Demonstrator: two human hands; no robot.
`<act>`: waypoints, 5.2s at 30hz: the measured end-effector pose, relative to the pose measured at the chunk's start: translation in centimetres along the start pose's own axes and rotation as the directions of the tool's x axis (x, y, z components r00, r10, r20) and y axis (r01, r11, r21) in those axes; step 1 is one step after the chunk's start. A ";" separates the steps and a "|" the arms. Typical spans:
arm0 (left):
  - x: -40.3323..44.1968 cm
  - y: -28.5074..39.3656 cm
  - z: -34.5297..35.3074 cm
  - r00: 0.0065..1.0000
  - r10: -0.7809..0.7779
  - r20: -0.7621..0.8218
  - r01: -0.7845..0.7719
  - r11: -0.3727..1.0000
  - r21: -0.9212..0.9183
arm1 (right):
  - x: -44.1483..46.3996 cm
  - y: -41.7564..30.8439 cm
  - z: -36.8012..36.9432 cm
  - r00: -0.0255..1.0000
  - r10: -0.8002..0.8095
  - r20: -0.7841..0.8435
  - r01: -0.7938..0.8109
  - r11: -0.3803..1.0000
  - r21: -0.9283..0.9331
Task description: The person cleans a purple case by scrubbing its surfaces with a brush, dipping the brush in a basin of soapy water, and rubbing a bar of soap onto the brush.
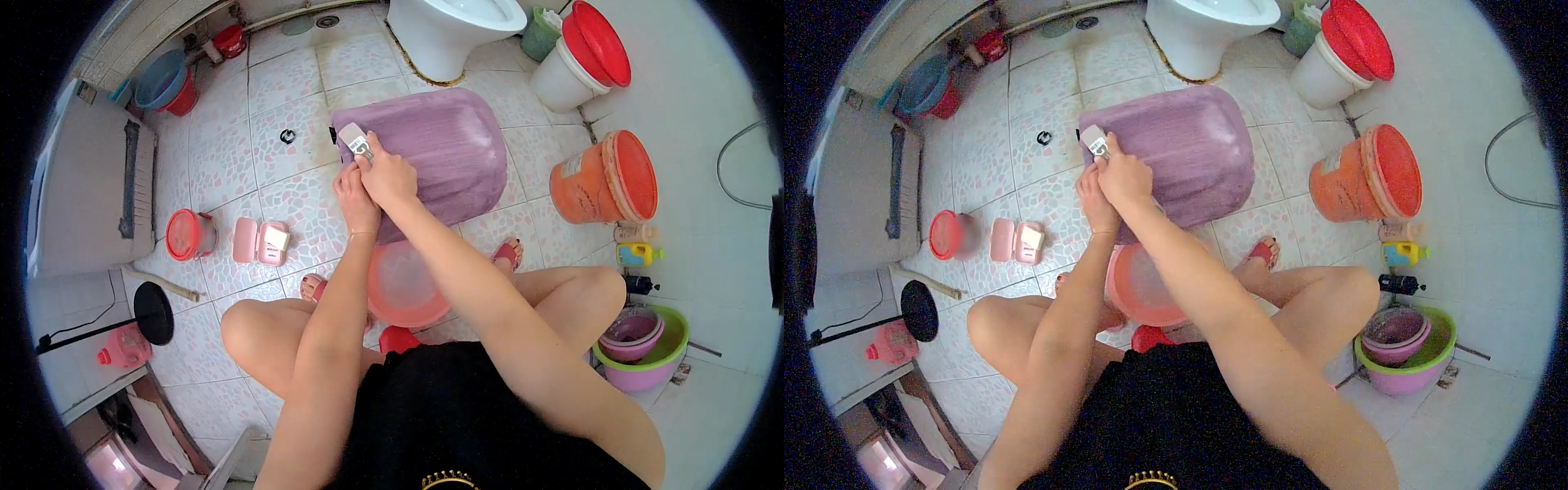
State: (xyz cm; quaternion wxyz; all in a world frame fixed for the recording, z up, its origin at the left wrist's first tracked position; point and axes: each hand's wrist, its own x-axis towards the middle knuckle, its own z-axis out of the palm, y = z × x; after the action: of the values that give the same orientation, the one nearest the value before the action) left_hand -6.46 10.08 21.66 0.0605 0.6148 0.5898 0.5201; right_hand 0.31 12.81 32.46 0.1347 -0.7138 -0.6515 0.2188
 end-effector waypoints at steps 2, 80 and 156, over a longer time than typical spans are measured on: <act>0.1 -0.1 0.0 0.999 -0.022 -0.032 0.020 0.998 -0.064 | 0.4 0.4 0.2 0.999 -0.017 -0.027 0.018 0.999 0.037; -0.5 -1.5 0.6 0.803 -0.573 -0.164 0.525 0.811 -0.259 | 0.3 -1.9 1.5 0.973 -0.226 -0.049 0.221 0.971 -0.096; 1.5 -7.9 4.6 0.832 -0.551 0.057 0.438 0.591 -0.678 | 2.0 -0.7 3.8 0.998 0.012 0.058 -0.020 0.991 0.134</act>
State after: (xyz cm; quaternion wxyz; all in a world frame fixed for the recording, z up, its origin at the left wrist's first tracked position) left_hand -8.79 16.06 15.02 0.3708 0.3189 0.5143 0.7045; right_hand -2.02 14.50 29.25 0.1623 -0.7017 -0.6331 0.2837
